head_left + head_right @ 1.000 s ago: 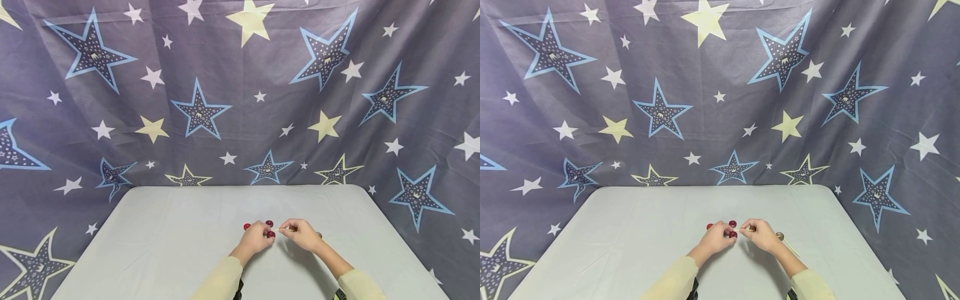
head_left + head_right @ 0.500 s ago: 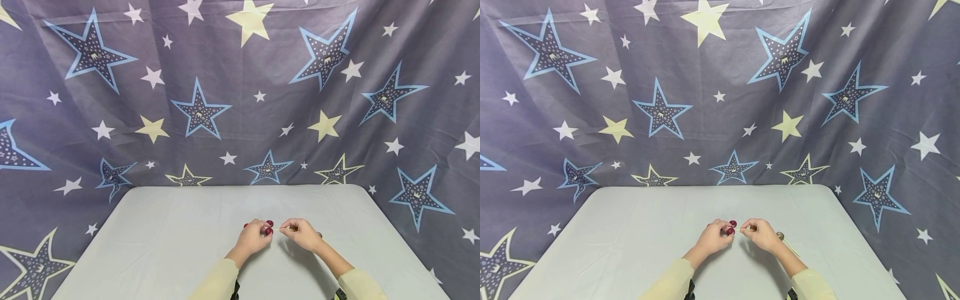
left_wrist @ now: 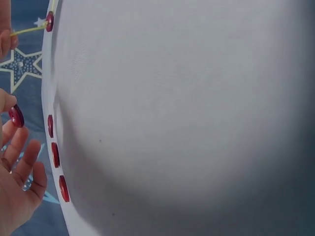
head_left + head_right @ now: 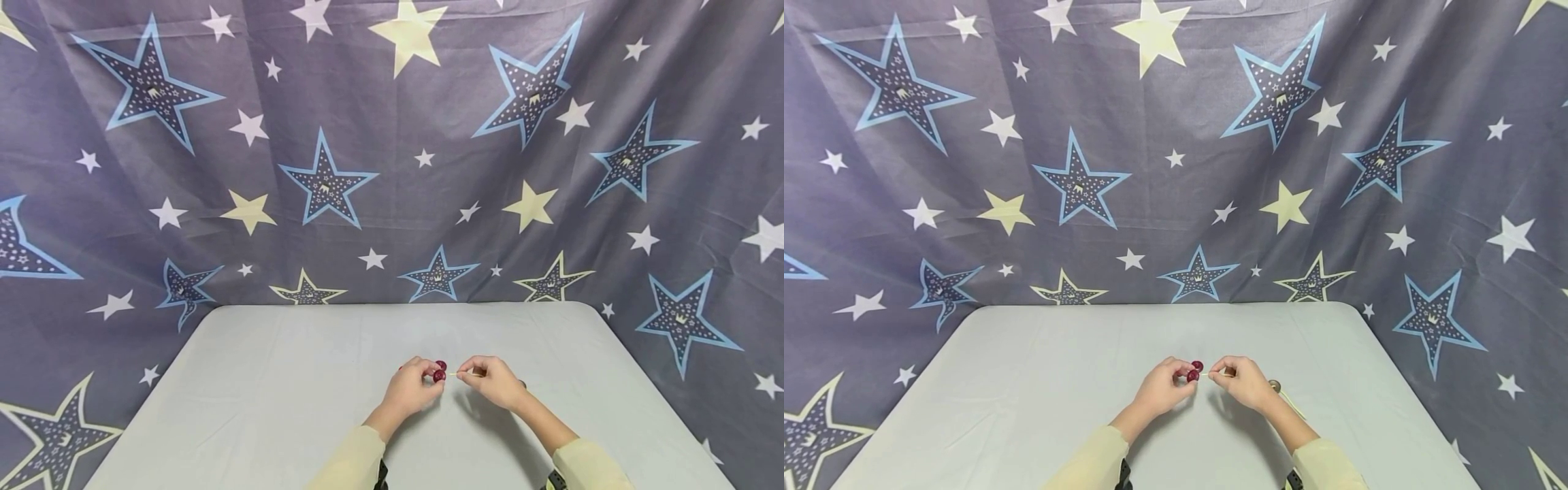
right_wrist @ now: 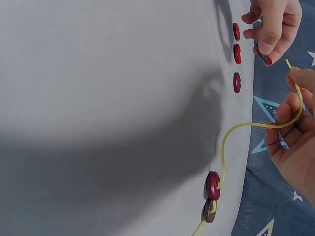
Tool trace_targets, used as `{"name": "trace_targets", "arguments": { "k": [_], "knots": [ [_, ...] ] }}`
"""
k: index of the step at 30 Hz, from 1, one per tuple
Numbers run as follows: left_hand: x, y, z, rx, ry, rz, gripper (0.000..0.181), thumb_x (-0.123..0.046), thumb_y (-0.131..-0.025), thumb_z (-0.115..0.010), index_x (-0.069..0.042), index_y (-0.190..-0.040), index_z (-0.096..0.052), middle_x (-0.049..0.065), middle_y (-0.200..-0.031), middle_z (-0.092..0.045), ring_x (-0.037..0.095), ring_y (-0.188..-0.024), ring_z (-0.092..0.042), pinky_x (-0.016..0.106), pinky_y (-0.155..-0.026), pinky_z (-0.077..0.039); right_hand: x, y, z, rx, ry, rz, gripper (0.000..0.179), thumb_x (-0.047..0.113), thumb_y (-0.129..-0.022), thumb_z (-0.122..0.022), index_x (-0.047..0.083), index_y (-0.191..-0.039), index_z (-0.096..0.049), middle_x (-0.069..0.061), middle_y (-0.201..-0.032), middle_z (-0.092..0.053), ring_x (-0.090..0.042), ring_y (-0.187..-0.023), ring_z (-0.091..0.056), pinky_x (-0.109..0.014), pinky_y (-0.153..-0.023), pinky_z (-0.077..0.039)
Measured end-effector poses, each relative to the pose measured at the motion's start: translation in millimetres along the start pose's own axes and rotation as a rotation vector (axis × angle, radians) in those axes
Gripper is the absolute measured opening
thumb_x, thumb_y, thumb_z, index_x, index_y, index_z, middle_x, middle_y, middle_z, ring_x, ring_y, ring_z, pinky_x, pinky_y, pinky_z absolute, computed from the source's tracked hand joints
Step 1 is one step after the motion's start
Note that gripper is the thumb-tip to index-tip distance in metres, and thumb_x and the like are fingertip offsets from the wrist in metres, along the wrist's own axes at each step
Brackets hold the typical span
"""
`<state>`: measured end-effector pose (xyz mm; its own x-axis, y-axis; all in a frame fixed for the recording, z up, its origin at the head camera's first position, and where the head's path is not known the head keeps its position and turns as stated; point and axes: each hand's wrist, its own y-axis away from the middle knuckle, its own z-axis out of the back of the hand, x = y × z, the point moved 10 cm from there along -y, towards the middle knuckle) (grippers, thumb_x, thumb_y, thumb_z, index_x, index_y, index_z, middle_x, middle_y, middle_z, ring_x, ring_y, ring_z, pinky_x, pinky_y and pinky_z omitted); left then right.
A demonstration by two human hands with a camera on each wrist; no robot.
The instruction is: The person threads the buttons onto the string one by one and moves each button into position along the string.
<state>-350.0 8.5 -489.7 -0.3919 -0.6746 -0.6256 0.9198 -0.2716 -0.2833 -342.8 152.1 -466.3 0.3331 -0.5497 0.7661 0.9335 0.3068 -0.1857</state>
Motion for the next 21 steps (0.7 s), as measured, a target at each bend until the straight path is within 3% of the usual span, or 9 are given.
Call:
{"name": "trace_targets", "arguments": {
  "k": [10,16,21],
  "knots": [
    [3.2,3.3,4.1,0.008,0.097,0.044,0.021,-0.025,-0.078,-0.068,-0.015,-0.096,-0.066,-0.001,-0.088,-0.061,0.013,-0.08,-0.057,0.021,-0.07,-0.046,2.1,-2.1,-0.1,-0.001,0.008,0.003,0.012,0.021,-0.086,-0.067,0.01,-0.085,-0.07,0.006,-0.058,-0.044,0.001,-0.051,-0.037,-0.019,-0.047,-0.034],
    [7.3,3.5,3.9,0.003,0.227,0.071,0.02,-0.017,-0.078,-0.069,-0.011,-0.097,-0.066,0.002,-0.093,-0.065,0.016,-0.085,-0.06,0.024,-0.075,-0.048,2.4,-2.6,-0.4,-0.005,0.019,0.001,0.011,0.021,-0.086,-0.067,0.011,-0.085,-0.07,0.006,-0.058,-0.044,0.001,-0.05,-0.037,-0.019,-0.048,-0.034],
    [9.4,4.4,2.4,0.011,0.334,0.084,0.024,-0.01,-0.078,-0.067,-0.006,-0.102,-0.065,0.004,-0.095,-0.067,0.018,-0.082,-0.06,0.022,-0.072,-0.048,1.7,-2.8,-2.5,-0.002,0.022,0.002,0.011,0.022,-0.086,-0.067,0.012,-0.084,-0.07,0.006,-0.058,-0.045,0.001,-0.051,-0.038,-0.019,-0.048,-0.035]
  ]
}}
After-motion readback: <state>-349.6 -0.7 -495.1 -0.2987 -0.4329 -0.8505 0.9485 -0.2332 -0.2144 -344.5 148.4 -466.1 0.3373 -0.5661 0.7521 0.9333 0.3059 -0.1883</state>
